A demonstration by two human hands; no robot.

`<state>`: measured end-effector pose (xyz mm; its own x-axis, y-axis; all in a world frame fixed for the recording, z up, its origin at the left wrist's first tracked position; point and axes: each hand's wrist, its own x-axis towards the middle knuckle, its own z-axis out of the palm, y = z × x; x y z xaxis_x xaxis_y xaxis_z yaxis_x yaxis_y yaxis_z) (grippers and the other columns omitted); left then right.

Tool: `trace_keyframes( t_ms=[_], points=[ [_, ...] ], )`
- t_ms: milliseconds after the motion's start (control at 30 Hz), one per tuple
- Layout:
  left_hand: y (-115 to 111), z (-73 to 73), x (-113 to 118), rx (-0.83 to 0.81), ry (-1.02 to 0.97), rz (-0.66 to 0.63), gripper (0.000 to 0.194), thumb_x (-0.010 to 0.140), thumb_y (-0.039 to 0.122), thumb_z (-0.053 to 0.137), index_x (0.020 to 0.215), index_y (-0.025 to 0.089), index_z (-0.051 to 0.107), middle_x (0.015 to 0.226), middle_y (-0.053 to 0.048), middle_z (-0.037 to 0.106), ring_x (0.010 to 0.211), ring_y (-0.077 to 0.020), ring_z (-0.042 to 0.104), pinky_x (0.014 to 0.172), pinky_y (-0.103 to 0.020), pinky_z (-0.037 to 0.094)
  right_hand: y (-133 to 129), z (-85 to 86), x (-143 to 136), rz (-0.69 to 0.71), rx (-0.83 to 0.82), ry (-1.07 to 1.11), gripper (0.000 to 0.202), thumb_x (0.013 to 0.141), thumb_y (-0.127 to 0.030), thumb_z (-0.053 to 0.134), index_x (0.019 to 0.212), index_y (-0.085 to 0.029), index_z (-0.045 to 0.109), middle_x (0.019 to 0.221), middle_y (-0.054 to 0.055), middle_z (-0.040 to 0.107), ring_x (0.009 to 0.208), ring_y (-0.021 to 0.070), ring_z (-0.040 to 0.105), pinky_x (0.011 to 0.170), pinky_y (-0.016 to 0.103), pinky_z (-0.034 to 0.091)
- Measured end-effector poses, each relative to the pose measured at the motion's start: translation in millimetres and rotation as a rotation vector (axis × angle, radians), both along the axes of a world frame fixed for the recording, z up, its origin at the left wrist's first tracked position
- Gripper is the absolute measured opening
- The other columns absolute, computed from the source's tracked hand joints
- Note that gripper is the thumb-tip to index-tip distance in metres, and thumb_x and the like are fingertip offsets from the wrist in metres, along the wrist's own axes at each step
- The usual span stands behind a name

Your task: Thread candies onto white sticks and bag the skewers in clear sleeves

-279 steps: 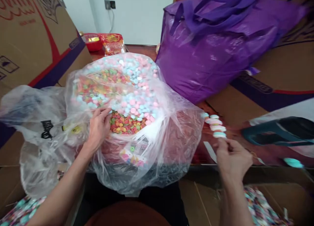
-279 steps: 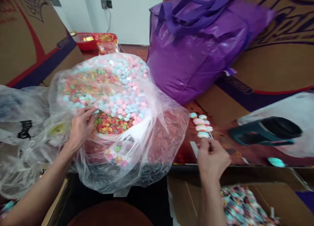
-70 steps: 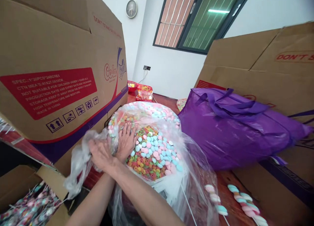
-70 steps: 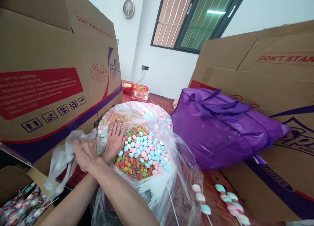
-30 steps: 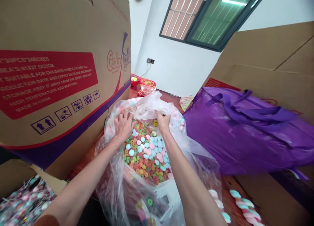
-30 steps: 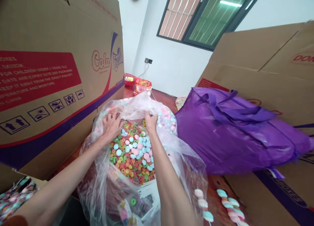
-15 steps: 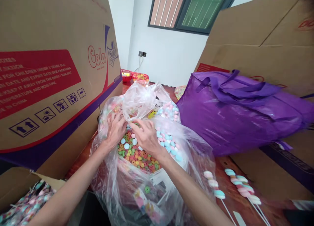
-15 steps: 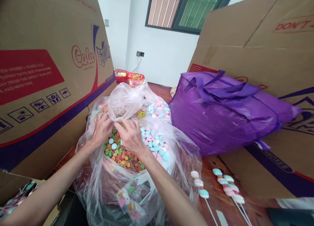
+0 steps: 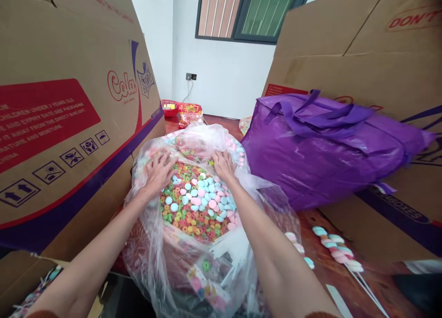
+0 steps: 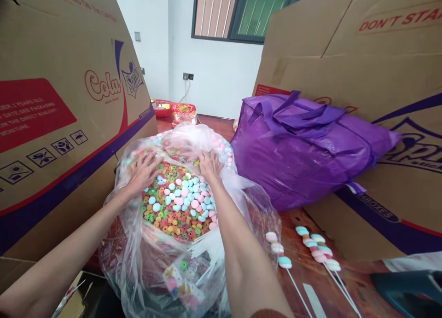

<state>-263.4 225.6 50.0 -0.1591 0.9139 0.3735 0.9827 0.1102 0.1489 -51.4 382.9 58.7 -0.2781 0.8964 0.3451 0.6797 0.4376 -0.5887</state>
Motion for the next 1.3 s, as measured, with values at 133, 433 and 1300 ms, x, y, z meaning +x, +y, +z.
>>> trace_keyframes(
  t_ms=[133, 433, 1300],
  points=[
    [-2.2, 2.2, -5.7, -0.025, -0.047, -0.028, 0.049, 0.097, 0.039, 0.045, 0.144, 0.029, 0.051, 0.159, -0.013, 0.037, 0.141, -0.0396, 0.032, 0.105, -0.061, 0.034, 10.6, 3.9, 22.3, 0.042, -0.039, 0.028, 0.041, 0.089, -0.032, 0.054, 0.124, -0.017, 0.069, 0.137, 0.016, 0.062, 0.130, 0.0306, 0.053, 0.111, 0.053, 0.038],
    [-68.5, -3.0, 27.0, 0.080, -0.110, -0.198, 0.030, 0.097, 0.030, 0.049, 0.114, 0.025, 0.072, 0.127, -0.010, 0.062, 0.120, -0.0287, 0.050, 0.103, -0.046, 0.040, -115.5, -0.6, 103.3, 0.027, 0.168, 0.099, 0.030, 0.091, -0.031, 0.047, 0.092, -0.017, 0.073, 0.095, 0.010, 0.075, 0.091, 0.0236, 0.068, 0.085, 0.033, 0.048],
    [-79.9, -12.7, 90.1, -0.017, -0.628, -0.131, 0.019, 0.085, 0.018, 0.054, 0.099, 0.017, 0.066, 0.090, -0.004, 0.069, 0.078, -0.0179, 0.060, 0.076, -0.030, 0.046, -268.4, -51.7, 147.5, -0.138, 0.110, 0.152, 0.035, 0.097, -0.028, 0.045, 0.117, -0.012, 0.069, 0.081, 0.010, 0.075, 0.069, 0.0226, 0.070, 0.064, 0.031, 0.053]
  ],
)
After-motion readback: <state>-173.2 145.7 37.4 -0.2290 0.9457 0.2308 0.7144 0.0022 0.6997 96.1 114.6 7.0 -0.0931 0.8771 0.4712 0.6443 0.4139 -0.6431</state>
